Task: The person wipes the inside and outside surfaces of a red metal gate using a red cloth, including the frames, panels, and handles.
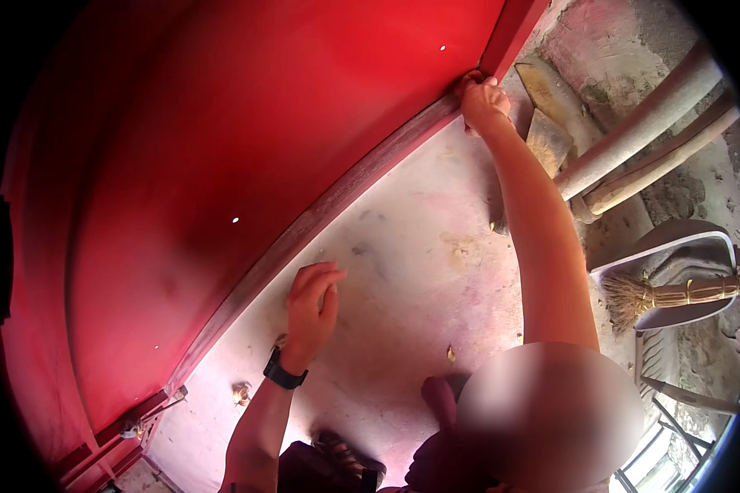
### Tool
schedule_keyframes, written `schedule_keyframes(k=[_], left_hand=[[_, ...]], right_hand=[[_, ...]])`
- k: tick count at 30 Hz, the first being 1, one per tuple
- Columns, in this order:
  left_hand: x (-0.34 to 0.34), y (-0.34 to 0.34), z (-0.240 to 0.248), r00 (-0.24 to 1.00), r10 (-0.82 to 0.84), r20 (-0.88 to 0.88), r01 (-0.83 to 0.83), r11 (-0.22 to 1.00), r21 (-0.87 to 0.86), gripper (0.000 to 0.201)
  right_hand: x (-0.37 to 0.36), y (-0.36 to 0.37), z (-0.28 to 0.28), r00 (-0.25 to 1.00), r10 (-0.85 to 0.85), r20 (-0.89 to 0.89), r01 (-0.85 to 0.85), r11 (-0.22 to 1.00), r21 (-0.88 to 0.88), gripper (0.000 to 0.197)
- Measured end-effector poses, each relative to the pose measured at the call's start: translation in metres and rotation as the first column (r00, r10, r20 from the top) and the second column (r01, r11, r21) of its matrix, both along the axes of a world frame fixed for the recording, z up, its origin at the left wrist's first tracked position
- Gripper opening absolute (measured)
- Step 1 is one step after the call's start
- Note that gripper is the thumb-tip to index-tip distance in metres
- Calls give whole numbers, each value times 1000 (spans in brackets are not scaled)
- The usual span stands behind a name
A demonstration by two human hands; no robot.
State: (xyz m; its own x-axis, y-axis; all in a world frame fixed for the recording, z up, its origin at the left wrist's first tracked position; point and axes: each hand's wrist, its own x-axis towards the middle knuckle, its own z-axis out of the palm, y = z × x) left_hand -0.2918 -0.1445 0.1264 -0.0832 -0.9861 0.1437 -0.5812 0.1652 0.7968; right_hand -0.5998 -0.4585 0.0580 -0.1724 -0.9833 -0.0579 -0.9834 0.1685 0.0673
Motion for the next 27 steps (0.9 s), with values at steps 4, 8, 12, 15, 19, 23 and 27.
schedule_keyframes(k=[4, 8, 12, 15, 19, 23, 27], left_hand=[[4, 7, 8, 1000, 2, -16, -2, 1000, -31, 25], [9, 15, 12, 998, -60, -28, 59, 997, -57, 25], [15, 28, 12, 998, -40, -53, 42, 998, 42, 26], [13, 32, 11, 998, -8, -65, 14, 996, 86, 25], [3, 27, -1, 995, -31, -90, 39, 996, 83, 23], [-4, 5, 6, 998, -10, -67, 14, 998, 64, 22], [-13, -33, 18, 998, -60, -10, 59, 996, -71, 24]], right_hand=[[22, 6, 45, 970, -134, 201, 31, 894, 447, 34], [34, 46, 54, 958, 282, -57, -173, 725, 667, 37], [37, 43, 39, 999, -34, -13, 35, 991, 132, 64], [31, 22, 56, 998, -5, 65, 3, 1000, 19, 44], [-24, -7, -23, 982, 23, 188, -5, 995, -96, 28], [0, -5, -3, 1000, 22, 17, -23, 998, 60, 29], [-15, -12, 0, 997, 59, -52, -42, 959, 280, 34]])
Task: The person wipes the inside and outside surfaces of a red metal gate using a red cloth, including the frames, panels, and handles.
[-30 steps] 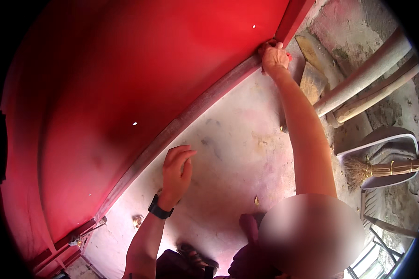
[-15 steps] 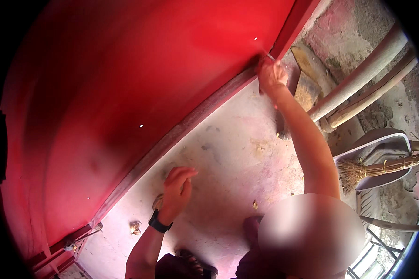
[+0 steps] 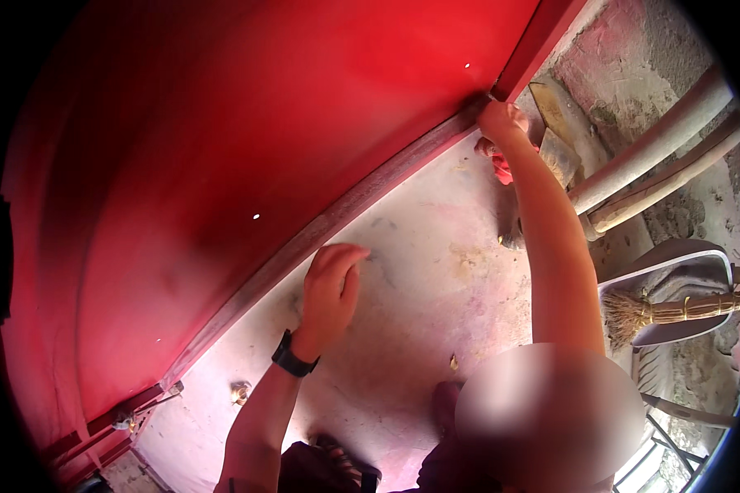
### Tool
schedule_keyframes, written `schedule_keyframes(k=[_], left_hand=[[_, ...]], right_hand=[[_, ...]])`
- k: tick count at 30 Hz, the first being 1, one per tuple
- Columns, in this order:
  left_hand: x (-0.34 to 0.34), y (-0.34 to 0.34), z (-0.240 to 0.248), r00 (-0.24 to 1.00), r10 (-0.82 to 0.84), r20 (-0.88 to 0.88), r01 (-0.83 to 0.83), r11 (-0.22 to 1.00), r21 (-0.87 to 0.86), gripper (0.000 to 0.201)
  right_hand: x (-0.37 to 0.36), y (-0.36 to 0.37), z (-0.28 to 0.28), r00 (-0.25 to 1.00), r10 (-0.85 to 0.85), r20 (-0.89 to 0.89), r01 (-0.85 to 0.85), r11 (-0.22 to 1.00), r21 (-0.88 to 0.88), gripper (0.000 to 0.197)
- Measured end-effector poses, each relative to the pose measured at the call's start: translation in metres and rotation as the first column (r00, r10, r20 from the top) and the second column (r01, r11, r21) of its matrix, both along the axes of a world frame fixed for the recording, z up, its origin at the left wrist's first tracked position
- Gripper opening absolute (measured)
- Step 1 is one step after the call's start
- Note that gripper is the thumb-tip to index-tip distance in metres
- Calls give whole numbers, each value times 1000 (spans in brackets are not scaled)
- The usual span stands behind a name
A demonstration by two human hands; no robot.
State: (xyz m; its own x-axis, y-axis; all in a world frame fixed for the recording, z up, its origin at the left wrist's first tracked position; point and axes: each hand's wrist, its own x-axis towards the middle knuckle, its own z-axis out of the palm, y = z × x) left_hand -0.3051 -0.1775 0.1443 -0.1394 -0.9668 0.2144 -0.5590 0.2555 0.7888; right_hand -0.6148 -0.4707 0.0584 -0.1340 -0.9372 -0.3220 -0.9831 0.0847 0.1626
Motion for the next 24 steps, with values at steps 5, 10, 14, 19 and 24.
schedule_keyframes(k=[5, 10, 14, 19, 24], left_hand=[[-37, -46, 10, 988, -40, 147, 57, 992, -117, 34], [-92, -119, 4, 922, -205, 327, 287, 931, -226, 46], [-99, -177, 21, 555, 32, 831, 508, 778, -370, 44], [-100, -210, 47, 128, 268, 955, 690, 667, -280, 47], [-94, -213, 58, -54, 308, 950, 718, 672, -178, 49]], right_hand=[[25, 44, 16, 802, -103, 589, 406, 817, -410, 35], [9, 20, -16, 897, -52, 438, 264, 859, -438, 33], [28, 17, 5, 907, -112, 405, 235, 935, -266, 33], [15, 22, 0, 951, -82, 297, 178, 933, -314, 33], [33, 58, -22, 839, 180, 514, 73, 898, -434, 56]])
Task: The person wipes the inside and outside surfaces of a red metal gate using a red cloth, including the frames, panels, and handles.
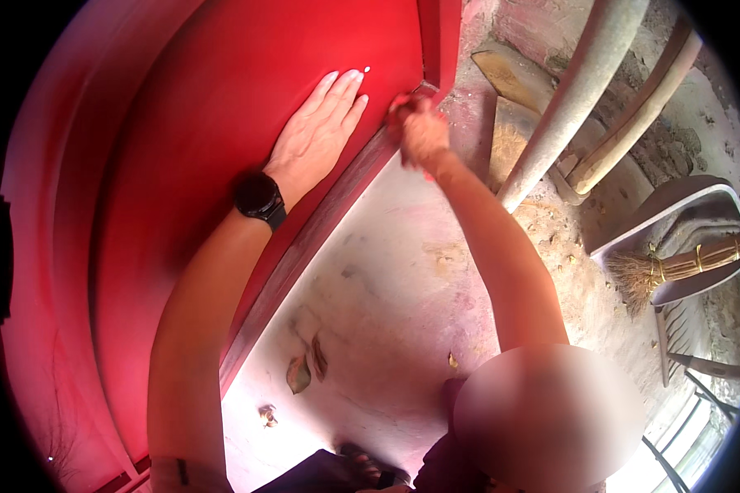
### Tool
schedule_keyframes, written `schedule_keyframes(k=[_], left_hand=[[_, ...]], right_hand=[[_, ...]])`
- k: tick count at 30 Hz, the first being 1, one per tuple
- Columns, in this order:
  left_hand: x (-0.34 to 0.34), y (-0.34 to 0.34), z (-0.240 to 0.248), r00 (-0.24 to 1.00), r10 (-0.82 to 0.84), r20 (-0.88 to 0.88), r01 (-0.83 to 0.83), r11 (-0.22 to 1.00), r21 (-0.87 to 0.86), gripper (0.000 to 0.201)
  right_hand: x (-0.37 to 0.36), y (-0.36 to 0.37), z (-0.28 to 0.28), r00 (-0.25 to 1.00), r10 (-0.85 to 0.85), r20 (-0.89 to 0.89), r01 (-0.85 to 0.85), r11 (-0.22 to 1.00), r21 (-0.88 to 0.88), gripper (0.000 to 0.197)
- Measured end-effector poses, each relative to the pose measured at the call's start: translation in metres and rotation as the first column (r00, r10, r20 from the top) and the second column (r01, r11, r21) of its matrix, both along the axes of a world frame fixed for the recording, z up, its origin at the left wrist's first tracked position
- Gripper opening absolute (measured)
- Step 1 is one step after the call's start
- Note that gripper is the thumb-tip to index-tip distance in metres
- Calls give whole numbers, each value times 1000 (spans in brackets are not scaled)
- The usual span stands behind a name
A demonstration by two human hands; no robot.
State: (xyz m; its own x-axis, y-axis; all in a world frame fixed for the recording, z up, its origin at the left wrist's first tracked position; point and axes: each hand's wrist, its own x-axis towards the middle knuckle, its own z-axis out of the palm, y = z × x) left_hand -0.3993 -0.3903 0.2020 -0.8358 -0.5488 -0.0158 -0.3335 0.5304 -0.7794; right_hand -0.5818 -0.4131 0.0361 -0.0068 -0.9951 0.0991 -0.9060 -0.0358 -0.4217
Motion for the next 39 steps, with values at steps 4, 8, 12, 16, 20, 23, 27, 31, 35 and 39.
schedule_keyframes(k=[4, 8, 12, 16, 20, 23, 27, 31, 35, 39], left_hand=[[3, 2, 10, 979, 46, 198, -36, 998, -56, 50], [5, -5, -3, 982, 20, 185, -2, 995, -97, 50], [1, -3, -4, 984, -2, 176, 21, 994, -106, 50], [5, -6, -7, 985, -7, 171, 25, 994, -104, 50], [9, -6, -7, 983, 8, 185, 15, 992, -125, 50], [11, -2, -2, 986, 16, 168, 1, 995, -98, 49], [3, -2, -1, 980, -16, 200, 40, 993, -116, 49], [7, -3, -3, 987, -23, 160, 42, 993, -114, 48], [8, -4, -3, 988, -46, 147, 60, 994, -95, 48], [12, -4, -6, 991, -37, 125, 49, 994, -99, 45]], right_hand=[[15, 31, 23, 973, 81, 216, -99, 992, 72, 59], [-1, 3, 39, 944, -239, 229, 258, 965, -56, 43], [-14, -25, 25, 937, -323, 133, 316, 946, 74, 28], [11, 8, 23, 985, 96, -142, -66, 976, 205, 54], [36, 56, 3, 909, 413, 55, -411, 911, -38, 47], [25, 44, -2, 816, 64, 574, -58, 998, -29, 38], [13, 11, 3, 965, -174, 195, 188, 980, -59, 32], [50, 24, 24, 991, -82, -108, 105, 970, 221, 67], [62, 63, 1, 957, 291, -18, -292, 953, -80, 48], [37, 50, 11, 904, -6, 428, 3, 1000, 10, 37]])
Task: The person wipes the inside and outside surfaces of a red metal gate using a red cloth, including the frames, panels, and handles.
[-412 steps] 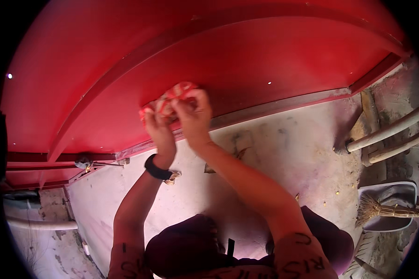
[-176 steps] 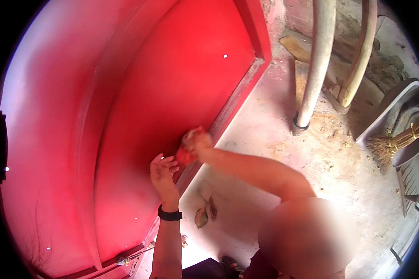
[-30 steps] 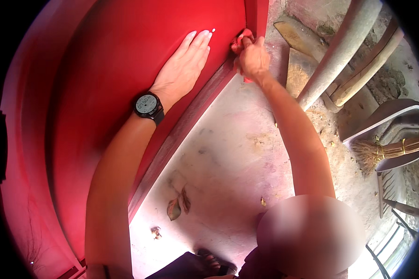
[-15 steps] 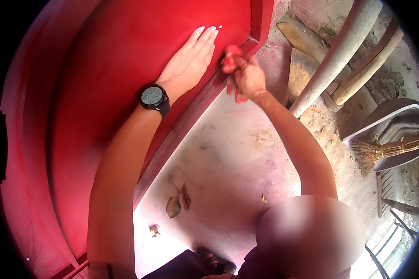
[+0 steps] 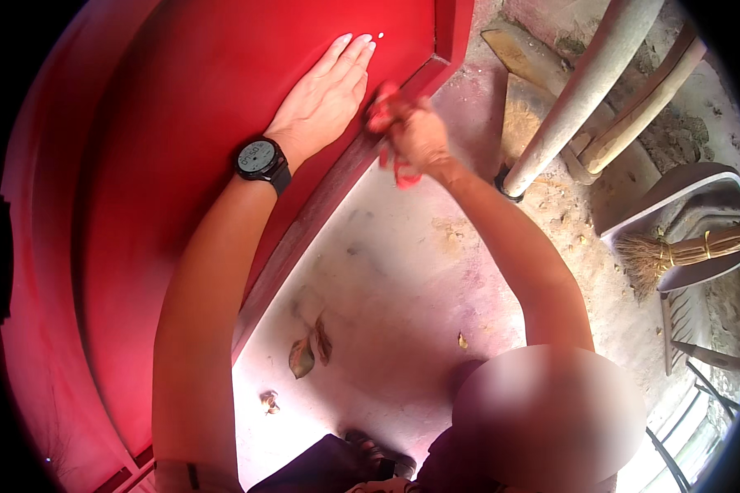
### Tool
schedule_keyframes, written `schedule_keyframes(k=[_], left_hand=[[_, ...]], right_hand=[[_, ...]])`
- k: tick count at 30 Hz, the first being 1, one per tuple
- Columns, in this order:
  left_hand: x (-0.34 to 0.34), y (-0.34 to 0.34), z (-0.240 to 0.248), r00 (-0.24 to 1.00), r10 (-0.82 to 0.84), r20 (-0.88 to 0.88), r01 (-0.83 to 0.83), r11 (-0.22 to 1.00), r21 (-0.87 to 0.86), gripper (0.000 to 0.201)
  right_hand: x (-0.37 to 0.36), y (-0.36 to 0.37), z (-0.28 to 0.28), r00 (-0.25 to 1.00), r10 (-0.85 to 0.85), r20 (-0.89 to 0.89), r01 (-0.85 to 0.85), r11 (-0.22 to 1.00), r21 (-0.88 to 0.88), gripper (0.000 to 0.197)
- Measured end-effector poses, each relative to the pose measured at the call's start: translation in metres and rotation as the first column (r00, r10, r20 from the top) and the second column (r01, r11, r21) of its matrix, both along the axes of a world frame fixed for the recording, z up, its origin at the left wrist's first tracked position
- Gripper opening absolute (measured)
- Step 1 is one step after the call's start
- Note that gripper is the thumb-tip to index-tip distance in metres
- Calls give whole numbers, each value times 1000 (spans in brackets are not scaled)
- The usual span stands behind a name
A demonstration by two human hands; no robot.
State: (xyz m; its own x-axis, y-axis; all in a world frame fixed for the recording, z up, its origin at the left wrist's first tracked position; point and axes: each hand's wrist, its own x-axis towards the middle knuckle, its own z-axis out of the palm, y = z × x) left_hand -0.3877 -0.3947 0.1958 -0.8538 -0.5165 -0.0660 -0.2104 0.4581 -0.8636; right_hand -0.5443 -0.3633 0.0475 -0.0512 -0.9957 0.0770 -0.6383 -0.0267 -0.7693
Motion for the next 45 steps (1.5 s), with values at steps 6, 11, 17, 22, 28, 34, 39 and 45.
schedule_keyframes(k=[6, 11, 17, 22, 28, 34, 39, 45], left_hand=[[-6, -1, -1, 991, -63, -122, 68, 997, 41, 39], [-2, 0, -2, 967, -55, -247, 109, 972, 209, 33], [33, 35, 18, 807, 12, -591, 243, 904, 351, 26], [49, 46, 24, 923, -88, -376, 179, 960, 213, 27], [57, 46, 20, 944, -60, -325, 131, 970, 203, 30], [56, 46, 19, 948, -66, -311, 126, 977, 175, 29], [57, 47, 18, 950, -65, -306, 116, 982, 151, 28], [57, 46, 17, 942, -62, -330, 125, 977, 174, 26]], right_hand=[[24, -5, 8, 942, -103, -319, 142, 985, 101, 58], [78, 46, 1, 762, 413, -499, -334, 910, 245, 72], [51, 60, 38, 899, 217, 381, -285, 949, 132, 36], [18, 14, 18, 991, -35, -132, 41, 998, 45, 43], [49, 42, 0, 880, 379, 287, -451, 855, 254, 49], [-3, 55, 11, 375, -164, 912, -663, 641, 387, 39], [-4, 63, 29, 102, -331, 938, -746, 598, 292, 49], [-22, 61, 8, 609, 85, 788, -548, 764, 341, 47]])
